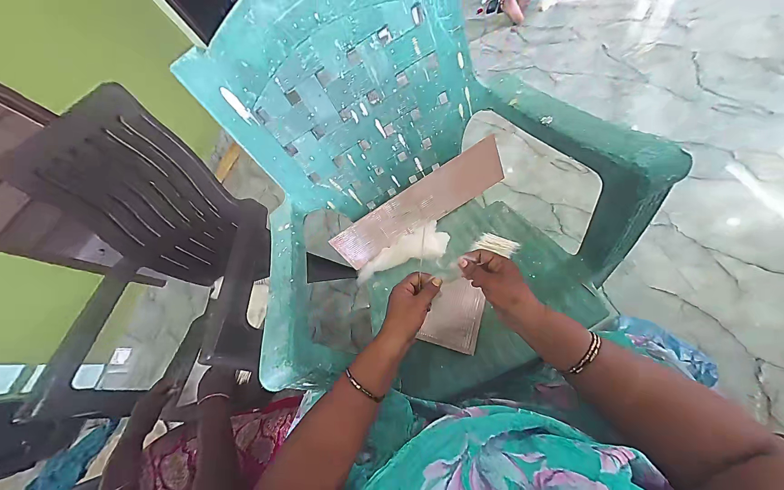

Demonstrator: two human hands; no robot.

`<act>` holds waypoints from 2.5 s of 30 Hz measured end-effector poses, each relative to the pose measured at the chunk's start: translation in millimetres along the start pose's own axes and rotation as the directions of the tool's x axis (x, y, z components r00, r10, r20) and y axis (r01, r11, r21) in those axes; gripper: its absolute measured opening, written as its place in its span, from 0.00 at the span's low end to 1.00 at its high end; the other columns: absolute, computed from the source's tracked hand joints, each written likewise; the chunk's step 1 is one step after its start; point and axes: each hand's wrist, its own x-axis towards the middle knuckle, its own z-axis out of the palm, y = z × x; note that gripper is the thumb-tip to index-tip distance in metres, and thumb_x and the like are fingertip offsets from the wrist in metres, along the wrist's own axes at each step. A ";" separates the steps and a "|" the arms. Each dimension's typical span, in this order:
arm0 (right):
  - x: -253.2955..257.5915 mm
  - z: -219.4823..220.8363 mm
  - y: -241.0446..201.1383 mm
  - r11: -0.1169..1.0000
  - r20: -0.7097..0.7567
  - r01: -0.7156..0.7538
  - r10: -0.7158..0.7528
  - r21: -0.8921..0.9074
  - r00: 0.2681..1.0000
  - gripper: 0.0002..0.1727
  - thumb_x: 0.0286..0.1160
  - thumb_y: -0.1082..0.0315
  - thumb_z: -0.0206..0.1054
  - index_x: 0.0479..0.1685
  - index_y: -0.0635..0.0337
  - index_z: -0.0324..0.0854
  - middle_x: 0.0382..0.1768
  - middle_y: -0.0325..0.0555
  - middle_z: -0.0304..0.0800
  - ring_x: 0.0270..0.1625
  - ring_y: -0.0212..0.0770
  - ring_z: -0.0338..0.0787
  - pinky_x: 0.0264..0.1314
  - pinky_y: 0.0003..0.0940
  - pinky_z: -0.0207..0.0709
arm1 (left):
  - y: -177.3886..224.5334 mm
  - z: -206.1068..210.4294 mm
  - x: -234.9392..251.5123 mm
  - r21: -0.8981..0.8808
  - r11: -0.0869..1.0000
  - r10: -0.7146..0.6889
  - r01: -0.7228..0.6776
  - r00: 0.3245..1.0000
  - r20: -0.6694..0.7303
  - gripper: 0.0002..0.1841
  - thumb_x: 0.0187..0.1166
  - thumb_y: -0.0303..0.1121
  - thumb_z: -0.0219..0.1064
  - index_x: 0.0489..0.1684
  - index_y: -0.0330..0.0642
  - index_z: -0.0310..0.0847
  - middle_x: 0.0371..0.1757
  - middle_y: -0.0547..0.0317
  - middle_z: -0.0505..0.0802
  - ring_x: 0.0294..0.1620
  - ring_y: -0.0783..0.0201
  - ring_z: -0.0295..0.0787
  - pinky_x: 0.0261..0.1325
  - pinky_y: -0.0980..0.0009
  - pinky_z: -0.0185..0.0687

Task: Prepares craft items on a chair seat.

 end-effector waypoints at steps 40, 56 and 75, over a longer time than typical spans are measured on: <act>-36.4 3.6 -0.4 0.979 0.348 0.076 -0.005 -0.188 0.937 0.08 0.82 0.71 0.68 0.54 0.60 0.84 0.35 0.39 0.85 0.35 0.29 0.79 0.41 0.27 0.74 | -13.1 -4.3 -75.5 -0.140 0.990 0.011 -0.027 0.994 -0.112 0.02 0.83 0.25 0.67 0.42 0.37 0.84 0.30 0.63 0.88 0.24 0.76 0.76 0.29 0.81 0.70; 12.1 13.9 68.2 0.542 0.370 0.310 0.001 -0.781 0.929 0.19 0.78 0.70 0.69 0.68 0.61 0.82 0.53 0.61 0.91 0.61 0.63 0.88 0.68 0.63 0.77 | -64.8 -24.7 -69.0 0.520 0.836 -0.200 0.176 0.980 -0.010 0.21 0.94 0.33 0.50 0.81 0.41 0.76 0.68 0.40 0.84 0.59 0.52 0.88 0.66 0.58 0.83; 23.7 1.4 72.0 0.269 0.620 0.611 -0.057 -0.745 0.782 0.21 0.87 0.68 0.57 0.76 0.55 0.80 0.79 0.53 0.79 0.85 0.56 0.72 0.85 0.67 0.56 | -72.8 -23.8 -62.2 0.517 0.828 -0.267 0.217 0.963 0.022 0.13 0.88 0.32 0.59 0.62 0.37 0.83 0.56 0.45 0.91 0.60 0.51 0.89 0.68 0.50 0.81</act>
